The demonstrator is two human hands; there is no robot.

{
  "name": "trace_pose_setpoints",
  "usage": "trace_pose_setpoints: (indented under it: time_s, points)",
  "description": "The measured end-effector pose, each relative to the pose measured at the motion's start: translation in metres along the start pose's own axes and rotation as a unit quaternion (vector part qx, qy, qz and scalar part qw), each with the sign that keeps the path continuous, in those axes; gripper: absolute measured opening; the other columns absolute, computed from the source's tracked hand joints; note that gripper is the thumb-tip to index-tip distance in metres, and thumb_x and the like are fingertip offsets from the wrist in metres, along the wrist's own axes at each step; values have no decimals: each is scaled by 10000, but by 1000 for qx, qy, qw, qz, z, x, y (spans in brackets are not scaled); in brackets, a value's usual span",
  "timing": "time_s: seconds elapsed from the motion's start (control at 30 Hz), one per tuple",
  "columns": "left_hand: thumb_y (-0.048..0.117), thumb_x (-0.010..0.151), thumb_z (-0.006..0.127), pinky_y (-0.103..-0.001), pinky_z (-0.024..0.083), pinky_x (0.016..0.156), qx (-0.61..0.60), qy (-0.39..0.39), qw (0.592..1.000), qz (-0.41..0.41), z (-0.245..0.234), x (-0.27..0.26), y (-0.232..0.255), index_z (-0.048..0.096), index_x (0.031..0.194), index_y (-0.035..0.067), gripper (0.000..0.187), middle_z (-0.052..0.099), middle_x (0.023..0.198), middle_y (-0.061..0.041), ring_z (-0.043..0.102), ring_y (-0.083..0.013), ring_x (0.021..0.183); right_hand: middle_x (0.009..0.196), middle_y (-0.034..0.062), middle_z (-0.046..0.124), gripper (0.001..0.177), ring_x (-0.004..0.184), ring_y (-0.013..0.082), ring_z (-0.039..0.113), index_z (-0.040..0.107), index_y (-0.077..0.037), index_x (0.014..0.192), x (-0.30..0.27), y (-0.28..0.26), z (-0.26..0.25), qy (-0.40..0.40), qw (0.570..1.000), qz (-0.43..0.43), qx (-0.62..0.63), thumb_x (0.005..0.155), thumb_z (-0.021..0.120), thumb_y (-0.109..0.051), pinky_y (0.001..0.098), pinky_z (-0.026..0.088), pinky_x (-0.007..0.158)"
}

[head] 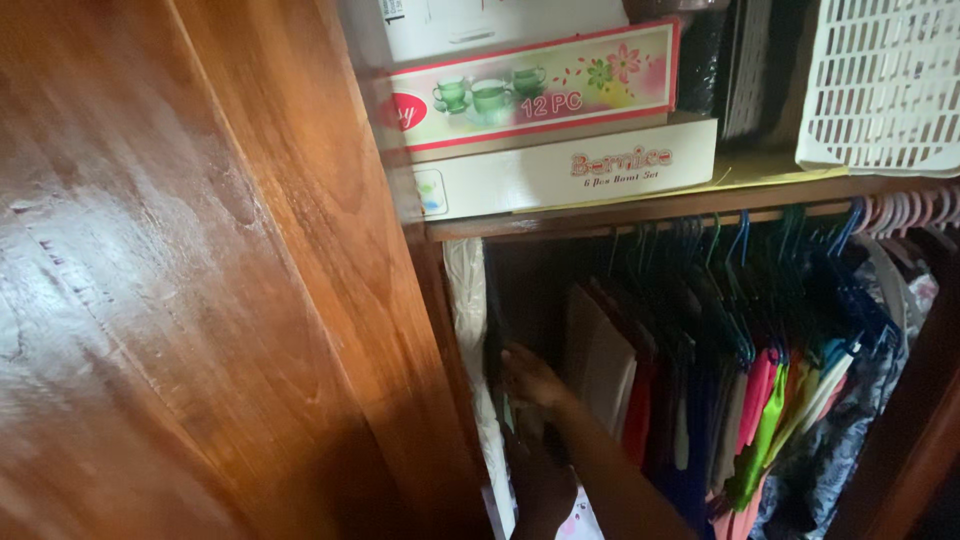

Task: The person removes several garments from a wardrobe, places them on a table, and folds them by hand. Items include a red top, a brown top, a green top, a beige top, a black top, a white top, an olive top, and a red skirt. The folded clothes are stacked on the table.

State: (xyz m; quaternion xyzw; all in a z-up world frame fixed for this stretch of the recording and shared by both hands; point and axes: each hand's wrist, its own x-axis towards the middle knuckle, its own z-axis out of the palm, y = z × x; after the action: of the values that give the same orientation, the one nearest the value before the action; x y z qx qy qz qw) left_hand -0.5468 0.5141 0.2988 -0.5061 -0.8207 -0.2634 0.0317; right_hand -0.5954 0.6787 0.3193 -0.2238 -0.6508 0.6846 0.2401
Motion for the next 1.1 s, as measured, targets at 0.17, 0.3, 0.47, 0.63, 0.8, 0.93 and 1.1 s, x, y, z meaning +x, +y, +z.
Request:
trace_pose_setpoints:
  time_s: [0.17,0.3,0.47,0.63,0.8,0.93,1.1]
  points:
    - [256,1012,565,-486,176,1244,-120,-50,984,-126,-15,-5,0,-7,1577,-50,860,40,1627,-344,136,-450,1528,1147,45,678,808,979,203,664,361,-197,1550,0,-16,10,-5,1000,-8,-20,904,571,-633,448,547,903]
    - [224,950,651,-447,162,1267,-86,-51,984,-147,-16,-9,-3,-2,1557,-81,942,-21,1637,-338,106,-440,1543,974,46,671,617,870,190,645,589,-101,1323,28,-8,14,-92,994,-50,9,948,552,-590,414,549,810]
    - [238,968,654,-433,136,1287,-134,-70,970,-191,-11,-6,-7,-24,1552,-95,955,-30,1654,-297,100,-411,1559,809,34,574,432,719,172,531,652,-62,1044,56,17,7,-89,984,-153,18,1054,628,-494,359,442,660]
    - [222,936,698,-451,129,1264,-102,-74,977,-174,-3,-5,-12,-11,1575,-38,989,-48,1651,-318,73,-434,1553,834,14,650,361,779,150,589,693,-121,1039,36,0,13,41,995,-94,-7,945,666,-469,326,489,727]
    - [105,776,717,-432,178,1267,-169,39,977,-126,7,-8,-19,109,1541,-58,991,110,1620,-327,199,-441,1516,902,33,631,343,833,184,602,671,-107,1075,-7,-19,3,23,994,-102,44,953,667,-427,356,507,740]
    - [165,761,749,-463,220,1222,-197,40,978,-51,15,-12,-27,157,1583,-32,1032,178,1577,-342,244,-474,1465,997,1,695,273,910,173,667,613,-183,1119,-29,-1,-23,44,997,-67,4,951,632,-397,337,562,825]
    - [213,808,762,-523,188,1243,-132,65,988,45,44,-7,-34,211,1559,-60,971,230,1593,-326,249,-494,1488,818,52,645,514,758,204,581,706,-25,990,-68,48,-50,77,992,-74,-69,1060,506,-494,373,487,726]
